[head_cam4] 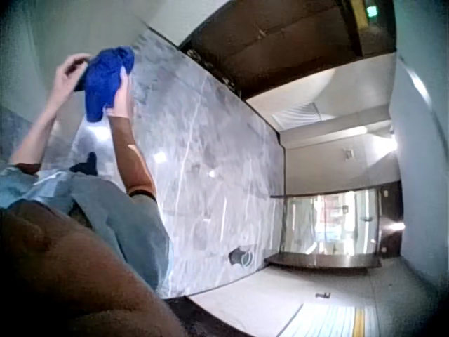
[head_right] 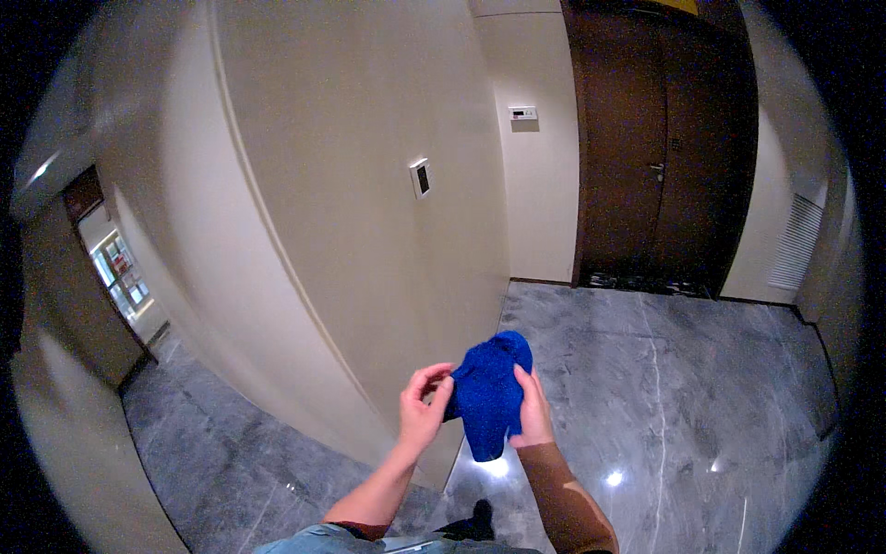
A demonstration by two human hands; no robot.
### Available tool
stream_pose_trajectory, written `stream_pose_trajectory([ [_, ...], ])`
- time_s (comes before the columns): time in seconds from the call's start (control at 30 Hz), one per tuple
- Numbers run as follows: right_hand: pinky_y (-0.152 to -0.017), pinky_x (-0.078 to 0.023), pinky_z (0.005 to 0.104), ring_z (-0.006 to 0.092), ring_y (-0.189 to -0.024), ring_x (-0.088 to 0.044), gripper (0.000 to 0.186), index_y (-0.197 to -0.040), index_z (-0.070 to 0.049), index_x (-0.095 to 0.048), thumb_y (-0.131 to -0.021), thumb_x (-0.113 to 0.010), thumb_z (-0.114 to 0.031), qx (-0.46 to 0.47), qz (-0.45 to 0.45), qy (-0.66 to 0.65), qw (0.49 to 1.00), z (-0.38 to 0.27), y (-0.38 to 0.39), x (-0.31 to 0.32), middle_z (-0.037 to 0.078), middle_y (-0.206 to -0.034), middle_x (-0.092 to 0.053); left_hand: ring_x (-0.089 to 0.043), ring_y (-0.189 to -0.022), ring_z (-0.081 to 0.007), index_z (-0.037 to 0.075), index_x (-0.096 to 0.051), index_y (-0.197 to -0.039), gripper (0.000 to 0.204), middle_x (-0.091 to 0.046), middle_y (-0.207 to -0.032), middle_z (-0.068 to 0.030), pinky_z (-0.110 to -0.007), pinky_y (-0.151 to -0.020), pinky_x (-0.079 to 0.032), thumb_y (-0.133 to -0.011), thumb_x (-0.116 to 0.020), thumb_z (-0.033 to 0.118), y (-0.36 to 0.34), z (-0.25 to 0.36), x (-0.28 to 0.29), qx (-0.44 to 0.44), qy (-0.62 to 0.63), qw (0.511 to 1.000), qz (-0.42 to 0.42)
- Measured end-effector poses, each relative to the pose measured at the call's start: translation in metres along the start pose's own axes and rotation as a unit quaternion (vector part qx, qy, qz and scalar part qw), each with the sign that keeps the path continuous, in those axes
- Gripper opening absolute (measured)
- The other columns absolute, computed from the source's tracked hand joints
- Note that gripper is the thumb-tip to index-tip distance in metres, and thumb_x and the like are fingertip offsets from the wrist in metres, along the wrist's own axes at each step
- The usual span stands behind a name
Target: The person wipes a control panel on a wall and a large door surface using a blue cloth.
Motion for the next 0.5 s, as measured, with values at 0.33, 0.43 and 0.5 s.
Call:
stream_pose_trajectory([
  [0.33,-0.096,-0.046,0.0383,0.0238,-0.116,-0.053,0.047,-0.142,-0.011,-0.030,-0.096,-0.040,-0.015,0.031,-0.234,-0.012,0.972,-0.030,-0.169,-0.092,0.010,-0.130,-0.050,-0.043,-0.128,-0.0290,0.008,-0.056,-0.126,0.039,-0.054,-0.130,-0.0112,-0.042,-0.107,-0.028,-0.087,-0.057,0.016,-0.145,0.029,-0.006,-0.222,-0.325,0.911,0.123],
  [0.43,-0.096,-0.046,0.0386,0.0235,-0.115,-0.053,0.048,-0.143,-0.012,-0.028,-0.096,-0.039,-0.014,0.029,-0.236,0.023,0.971,-0.046,-0.221,-0.099,0.010,-0.130,-0.049,-0.024,-0.140,-0.0280,0.012,-0.046,-0.136,0.049,-0.040,-0.145,-0.0079,-0.044,-0.112,-0.010,-0.088,-0.054,0.018,-0.205,0.038,-0.020,-0.229,-0.434,0.857,0.158],
  [0.5,-0.095,-0.047,0.0394,0.0229,-0.114,-0.053,0.049,-0.144,-0.014,-0.027,-0.096,-0.038,-0.015,0.053,-0.254,0.042,0.965,-0.065,-0.249,-0.104,0.010,-0.130,-0.049,-0.014,-0.142,-0.0268,0.014,-0.039,-0.141,0.054,-0.029,-0.150,-0.0068,-0.043,-0.113,-0.003,-0.088,-0.052,0.018,-0.242,0.037,-0.027,-0.207,-0.470,0.838,0.182],
])
Point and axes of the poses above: each hand's wrist, its own y-axis away from the middle knuckle, its own x-axis out of the back of the hand, z = x × y, the point moved 7 cm from there along -y, towards the middle knuckle
